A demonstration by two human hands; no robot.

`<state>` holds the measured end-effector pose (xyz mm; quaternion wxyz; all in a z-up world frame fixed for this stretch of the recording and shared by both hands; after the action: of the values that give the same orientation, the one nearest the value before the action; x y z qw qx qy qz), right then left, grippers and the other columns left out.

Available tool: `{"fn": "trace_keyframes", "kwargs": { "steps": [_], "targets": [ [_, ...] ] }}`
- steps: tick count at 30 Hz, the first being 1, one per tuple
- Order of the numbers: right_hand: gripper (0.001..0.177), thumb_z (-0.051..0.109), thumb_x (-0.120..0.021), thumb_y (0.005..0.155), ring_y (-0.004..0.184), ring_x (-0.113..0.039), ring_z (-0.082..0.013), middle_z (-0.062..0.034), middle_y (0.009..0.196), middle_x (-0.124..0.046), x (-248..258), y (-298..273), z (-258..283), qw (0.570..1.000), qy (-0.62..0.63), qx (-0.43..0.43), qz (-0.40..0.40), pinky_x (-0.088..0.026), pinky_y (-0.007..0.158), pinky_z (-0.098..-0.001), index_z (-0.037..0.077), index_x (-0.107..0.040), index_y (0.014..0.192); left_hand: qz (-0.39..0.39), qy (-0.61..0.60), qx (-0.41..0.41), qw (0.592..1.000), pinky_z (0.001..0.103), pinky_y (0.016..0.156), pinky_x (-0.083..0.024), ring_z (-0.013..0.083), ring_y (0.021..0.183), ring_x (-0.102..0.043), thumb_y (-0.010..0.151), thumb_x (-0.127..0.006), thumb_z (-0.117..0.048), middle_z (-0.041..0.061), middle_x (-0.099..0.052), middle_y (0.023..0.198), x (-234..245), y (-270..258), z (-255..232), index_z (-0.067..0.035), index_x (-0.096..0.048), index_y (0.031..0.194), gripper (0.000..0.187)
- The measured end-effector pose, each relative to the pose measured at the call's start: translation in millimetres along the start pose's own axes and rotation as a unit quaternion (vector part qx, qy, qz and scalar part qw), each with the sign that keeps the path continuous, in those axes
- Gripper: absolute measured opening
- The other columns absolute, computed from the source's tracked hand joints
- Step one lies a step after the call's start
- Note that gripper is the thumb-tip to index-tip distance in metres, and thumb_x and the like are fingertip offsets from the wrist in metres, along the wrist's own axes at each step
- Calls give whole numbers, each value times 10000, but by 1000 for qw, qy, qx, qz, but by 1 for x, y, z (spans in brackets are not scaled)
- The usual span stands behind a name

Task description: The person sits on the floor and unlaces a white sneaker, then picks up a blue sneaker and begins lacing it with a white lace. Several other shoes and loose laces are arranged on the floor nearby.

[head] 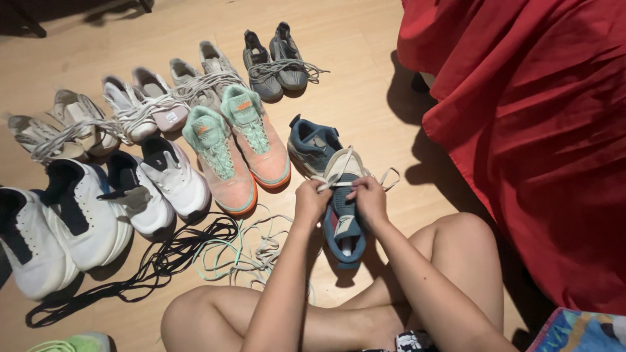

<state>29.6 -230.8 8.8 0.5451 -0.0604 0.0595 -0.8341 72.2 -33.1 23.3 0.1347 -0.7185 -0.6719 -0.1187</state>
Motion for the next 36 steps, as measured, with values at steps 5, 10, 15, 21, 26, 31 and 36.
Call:
{"fn": "trace_keyframes", "kwargs": {
  "steps": [5,10,15,21,26,31,36],
  "targets": [
    [174,133,-651,882,792,-714,-231,-115,860,-758,-25,-6,30,960,-267,31,80,-491,762,-418,77,-777,989,-30,-31,23,999,329,640,-548,181,638,-684,775,-753,-104,131,-743,740,-3,2,17,-12,-777,1039,281],
    [199,244,-731,814,986,-693,-311,-109,951,-757,-54,-17,55,856,-492,124,97,-343,933,-522,145,-797,974,-68,-70,12,995,319,669,-573,181,722,-706,730,-821,-64,131,-743,822,-3,4,16,20,-659,1005,330],
    [255,144,-704,771,1113,-580,-399,-198,1147,-649,-60,-28,66,844,-498,178,89,-377,952,-559,35,-756,996,-76,-78,3,994,314,688,-581,175,735,-724,747,-790,-82,127,-750,823,-1,-5,14,7,-654,979,284],
    [211,56,-663,783,1222,-514,-416,-259,1311,-525,-45,-85,97,790,-560,183,169,-436,990,-519,-31,-724,965,-66,-60,-9,996,314,701,-574,190,730,-728,772,-747,-101,125,-754,806,-1,-5,6,16,-729,970,231],
    [152,83,-623,865,1152,-598,-349,-148,1387,-552,-28,-135,112,792,-471,148,359,-493,1001,-431,9,-679,985,-46,-49,-20,998,322,696,-566,219,712,-716,779,-689,-82,139,-736,789,-5,-9,-4,7,-735,1042,281],
    [121,74,-604,966,1132,-611,-249,-107,1400,-618,-10,-156,111,833,-181,133,506,-478,978,-385,4,-578,871,-49,-62,-22,997,341,695,-571,237,722,-720,777,-656,-57,132,-734,850,-2,-14,-16,15,-671,1083,315],
    [109,147,-614,994,1004,-585,-130,-64,1066,-654,21,-130,66,920,-111,15,376,-482,894,-294,40,-615,972,-88,12,-77,993,391,745,-550,302,798,-681,791,-707,-57,155,-688,863,-2,-15,-36,22,-672,1049,272]
  ]
}}
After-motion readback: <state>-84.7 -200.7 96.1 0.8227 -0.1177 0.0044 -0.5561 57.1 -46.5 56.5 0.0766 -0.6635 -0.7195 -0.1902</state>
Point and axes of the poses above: each hand's wrist, its own y-axis towards the middle knuckle, its own x-axis out of the back of the hand, z = x × y, the point moved 8 cm from there along y, towards the middle knuckle
